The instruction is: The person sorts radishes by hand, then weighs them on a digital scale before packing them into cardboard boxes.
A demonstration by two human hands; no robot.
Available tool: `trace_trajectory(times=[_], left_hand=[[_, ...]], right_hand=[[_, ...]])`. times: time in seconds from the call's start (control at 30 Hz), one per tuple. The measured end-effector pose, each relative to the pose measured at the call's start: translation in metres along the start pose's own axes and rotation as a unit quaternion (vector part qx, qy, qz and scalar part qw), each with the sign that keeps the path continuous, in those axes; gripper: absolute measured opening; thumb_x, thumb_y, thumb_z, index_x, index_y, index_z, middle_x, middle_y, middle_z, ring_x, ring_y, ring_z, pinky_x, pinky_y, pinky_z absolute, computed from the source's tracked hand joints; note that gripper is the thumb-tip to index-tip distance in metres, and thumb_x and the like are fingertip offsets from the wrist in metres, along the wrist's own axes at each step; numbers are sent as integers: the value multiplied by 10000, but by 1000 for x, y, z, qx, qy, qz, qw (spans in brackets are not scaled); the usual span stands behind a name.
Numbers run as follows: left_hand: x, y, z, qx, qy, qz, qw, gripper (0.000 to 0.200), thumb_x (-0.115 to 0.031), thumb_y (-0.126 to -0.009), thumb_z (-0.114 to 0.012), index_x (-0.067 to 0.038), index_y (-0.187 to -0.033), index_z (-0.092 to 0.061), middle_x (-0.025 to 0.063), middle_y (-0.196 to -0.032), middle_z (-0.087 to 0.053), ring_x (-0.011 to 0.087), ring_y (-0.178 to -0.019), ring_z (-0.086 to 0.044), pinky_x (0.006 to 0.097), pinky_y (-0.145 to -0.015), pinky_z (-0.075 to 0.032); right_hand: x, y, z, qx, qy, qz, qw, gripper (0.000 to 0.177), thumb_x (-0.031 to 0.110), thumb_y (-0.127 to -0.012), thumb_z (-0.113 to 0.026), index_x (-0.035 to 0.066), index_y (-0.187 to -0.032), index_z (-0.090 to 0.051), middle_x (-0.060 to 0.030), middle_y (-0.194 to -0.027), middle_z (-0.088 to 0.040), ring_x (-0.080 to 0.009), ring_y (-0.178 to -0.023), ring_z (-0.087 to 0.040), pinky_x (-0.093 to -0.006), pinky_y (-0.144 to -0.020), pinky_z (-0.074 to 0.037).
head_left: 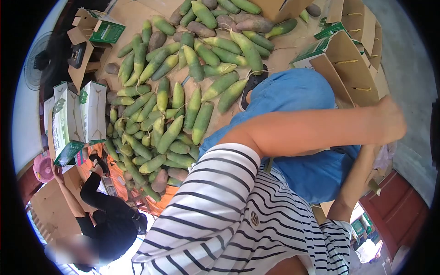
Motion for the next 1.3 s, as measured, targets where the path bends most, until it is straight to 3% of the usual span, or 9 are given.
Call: trace_trajectory(times=[0.1, 0.17, 0.3, 0.37, 0.43, 0.5, 0.7, 1.07, 1.3], left_hand=[[26, 30, 61, -214, -37, 14, 976, 118, -199, -644, -617, -120, -716, -666, 52, -717, -627, 259, -746, -625, 424, -610, -481], [84, 100, 82, -308, -88, -70, 945, 225, -196, -735, -653, -80, -928, -650, 107, -873, -632, 258, -814, -617, 365, -674, -494], [161, 298, 101, -106, -61, 468, 875, 257, -188, -787, -628, -21, -980, -598, 167, -955, -614, 332, -908, -589, 408, -757, -478], [186, 442, 100, 9, -262, 500, 825, 293, -236, -795, -649, -24, -982, -574, 198, -982, -599, 372, -940, -571, 437, -779, -468], [186, 540, 108, 159, -269, 669, 674, 442, -289, -752, -684, 27, -1007, -509, 241, -1001, -574, 394, -977, -556, 448, -809, -463], [166, 607, 111, 159, -265, 753, 581, 585, -416, -727, -709, 34, -1039, -502, 221, -983, -599, 373, -964, -573, 470, -788, -473], [150, 646, 96, 117, -169, 842, 499, 377, -369, -836, -594, -35, -1009, -584, 156, -1046, -589, 355, -1007, -559, 469, -828, -461], [132, 601, 75, 152, -305, 682, 647, 215, -227, -904, -490, -40, -888, -595, 134, -959, -592, 336, -967, -517, 472, -791, -426], [139, 505, 87, 21, -254, 596, 761, 262, -240, -929, -485, -21, -809, -564, 146, -830, -567, 341, -834, -506, 455, -731, -404]], right_hand=[[4, 4, -13, 127, 173, 107, 971, 364, 179, -852, -578, 22, -1179, -547, -182, -1037, -623, -314, -986, -582, -383, -864, -435], [31, 8, -18, 241, 185, 97, 948, 361, 182, -861, -573, 13, -1179, -549, -196, -1018, -629, -326, -979, -582, -387, -858, -436], [68, 9, -14, 310, 167, 73, 933, 383, 166, -862, -577, -38, -1182, -524, -271, -999, -597, -406, -955, -568, -407, -811, -452], [64, 10, -15, 313, 170, 67, 932, 382, 167, -863, -575, -35, -1182, -526, -265, -1001, -601, -400, -957, -570, -406, -813, -450], [70, 9, -16, 333, 177, 39, 926, 382, 170, -865, -571, -32, -1186, -526, -262, -1005, -602, -396, -962, -572, -405, -818, -449], [63, 10, -17, 323, 149, 37, 934, 387, 177, -866, -571, -27, -1192, -526, -259, -1012, -603, -392, -967, -574, -404, -822, -447], [61, 9, -18, 312, 160, 24, 936, 395, 195, -872, -571, -14, -1203, -523, -251, -1029, -606, -384, -969, -581, -403, -823, -446], [61, 10, -16, 315, 140, 43, 938, 366, 166, -866, -568, -16, -1181, -531, -248, -1017, -603, -391, -972, -566, -405, -823, -442], [73, 14, -10, 286, 163, 82, 941, 349, 172, -867, -562, 2, -1171, -539, -221, -1063, -600, -381, -1006, -551, -425, -840, -440]])
Point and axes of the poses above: each hand's wrist, its own y-axis away from the middle knuckle, its own z-axis out of the back of the hand, x = y × z, the point moved 1 cm from there along -y, towards the middle knuckle
